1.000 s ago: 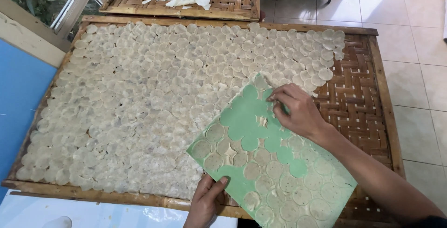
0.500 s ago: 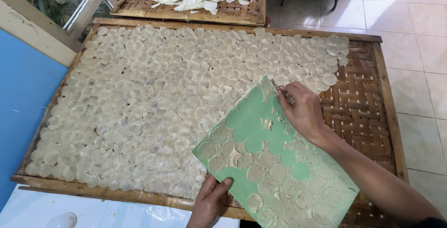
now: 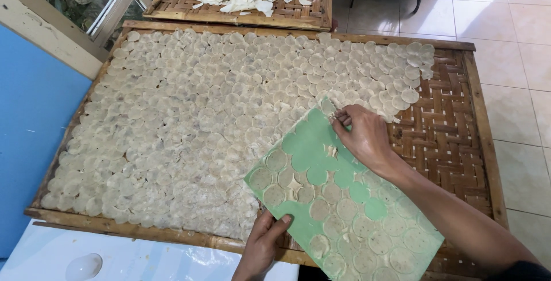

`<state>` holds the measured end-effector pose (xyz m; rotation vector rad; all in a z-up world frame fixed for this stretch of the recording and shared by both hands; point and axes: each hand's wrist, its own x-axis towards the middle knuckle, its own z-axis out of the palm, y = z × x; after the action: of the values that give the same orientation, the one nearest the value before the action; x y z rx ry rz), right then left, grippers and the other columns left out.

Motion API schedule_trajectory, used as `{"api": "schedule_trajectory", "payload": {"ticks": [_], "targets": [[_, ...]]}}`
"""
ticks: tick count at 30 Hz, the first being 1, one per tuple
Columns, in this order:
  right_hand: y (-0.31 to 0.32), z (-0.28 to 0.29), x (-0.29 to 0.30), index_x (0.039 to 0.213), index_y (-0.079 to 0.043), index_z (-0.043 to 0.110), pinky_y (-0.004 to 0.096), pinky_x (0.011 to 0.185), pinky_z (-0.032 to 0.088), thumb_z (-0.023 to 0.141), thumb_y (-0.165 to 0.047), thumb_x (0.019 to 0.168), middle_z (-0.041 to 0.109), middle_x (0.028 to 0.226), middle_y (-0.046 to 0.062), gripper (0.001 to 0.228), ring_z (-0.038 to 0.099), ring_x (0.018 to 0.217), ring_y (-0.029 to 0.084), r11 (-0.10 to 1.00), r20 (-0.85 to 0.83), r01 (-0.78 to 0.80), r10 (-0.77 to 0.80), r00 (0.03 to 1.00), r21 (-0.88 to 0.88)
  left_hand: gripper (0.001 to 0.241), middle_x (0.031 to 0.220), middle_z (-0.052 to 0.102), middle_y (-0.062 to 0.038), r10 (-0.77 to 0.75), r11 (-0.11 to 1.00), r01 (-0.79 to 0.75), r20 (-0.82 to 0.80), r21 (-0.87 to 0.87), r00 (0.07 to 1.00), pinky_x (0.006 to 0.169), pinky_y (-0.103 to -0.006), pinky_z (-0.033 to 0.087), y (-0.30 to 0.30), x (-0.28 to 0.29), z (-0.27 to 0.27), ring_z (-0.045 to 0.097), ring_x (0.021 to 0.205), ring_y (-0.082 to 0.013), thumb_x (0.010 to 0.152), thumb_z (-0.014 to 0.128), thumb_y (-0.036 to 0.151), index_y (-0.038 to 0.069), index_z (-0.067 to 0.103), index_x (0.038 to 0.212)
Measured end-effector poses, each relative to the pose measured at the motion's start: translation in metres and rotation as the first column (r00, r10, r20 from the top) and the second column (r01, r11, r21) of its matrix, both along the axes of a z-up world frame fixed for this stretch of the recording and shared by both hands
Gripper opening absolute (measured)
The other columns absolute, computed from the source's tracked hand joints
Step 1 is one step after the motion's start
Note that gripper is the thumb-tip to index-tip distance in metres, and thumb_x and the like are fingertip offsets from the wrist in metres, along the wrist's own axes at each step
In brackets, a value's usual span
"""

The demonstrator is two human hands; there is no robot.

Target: The person peels small circular dough pieces from a stencil and places them on a drying tray.

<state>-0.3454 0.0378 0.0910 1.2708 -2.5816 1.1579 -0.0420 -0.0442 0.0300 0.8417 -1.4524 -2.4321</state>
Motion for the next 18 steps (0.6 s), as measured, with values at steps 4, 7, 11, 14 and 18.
{"api": "schedule_trajectory", "payload": {"ticks": [4,7,11,14,18], "targets": [[0.01,0.002,-0.001,0.094,0.003,0.073,0.041,0.069,0.058,0.074,-0.009,0.085,0.075,0.089,0.017,0.014,0.075,0.076,0.028,0.999,-0.058,0.02,-0.018,0.998,0.028,0.045,0.128,0.067,-0.006,0.015,0.999,-0.013,-0.03,0.053,0.999,0.104,-0.0292,0.042,0.002,-0.004,0.016,0.059,0.117,-0.0137,0.096,0.058,0.013,-0.002,0.056,0.139],[0.021,0.005,0.0,0.098,0.005,0.07,0.041,0.067,0.058,0.07,-0.006,0.09,0.073,0.092,0.02,0.013,0.074,0.076,0.029,1.0,-0.046,-0.011,0.01,0.999,-0.024,0.045,0.122,0.068,-0.01,0.029,0.995,-0.034,0.06,0.091,0.998,0.098,-0.0324,0.043,0.002,-0.003,0.012,0.058,0.109,-0.0173,0.097,0.057,0.012,-0.001,0.057,0.141],[0.039,0.021,0.014,0.103,0.006,0.067,0.042,0.063,0.054,0.065,-0.003,0.096,0.07,0.091,0.021,0.011,0.07,0.072,0.03,0.998,-0.036,-0.023,0.021,0.999,-0.057,0.045,0.125,0.067,-0.01,0.048,0.99,-0.046,-0.014,0.135,0.999,0.1,-0.0326,0.043,0.002,-0.004,0.007,0.058,0.113,-0.0168,0.097,0.057,0.01,-0.003,0.056,0.141],[0.046,0.026,0.02,0.102,0.003,0.069,0.039,0.063,0.055,0.068,-0.007,0.098,0.072,0.088,0.017,0.011,0.071,0.07,0.025,0.997,0.023,-0.052,0.054,0.998,-0.052,0.045,0.127,0.067,-0.009,0.048,0.991,-0.043,-0.034,0.129,0.998,0.101,-0.0323,0.043,0.002,-0.001,-0.001,0.059,0.115,-0.0165,0.098,0.057,0.01,-0.004,0.056,0.14],[0.047,0.02,0.017,0.101,-0.001,0.072,0.029,0.068,0.061,0.075,-0.012,0.092,0.077,0.091,0.01,0.015,0.075,0.079,0.013,0.99,0.191,-0.115,0.129,0.973,-0.086,0.044,0.128,0.067,-0.008,0.032,0.992,-0.023,-0.07,0.124,0.997,0.104,-0.0319,0.043,0.002,-0.004,0.009,0.059,0.118,-0.0161,0.097,0.056,0.011,-0.002,0.055,0.139]]}}
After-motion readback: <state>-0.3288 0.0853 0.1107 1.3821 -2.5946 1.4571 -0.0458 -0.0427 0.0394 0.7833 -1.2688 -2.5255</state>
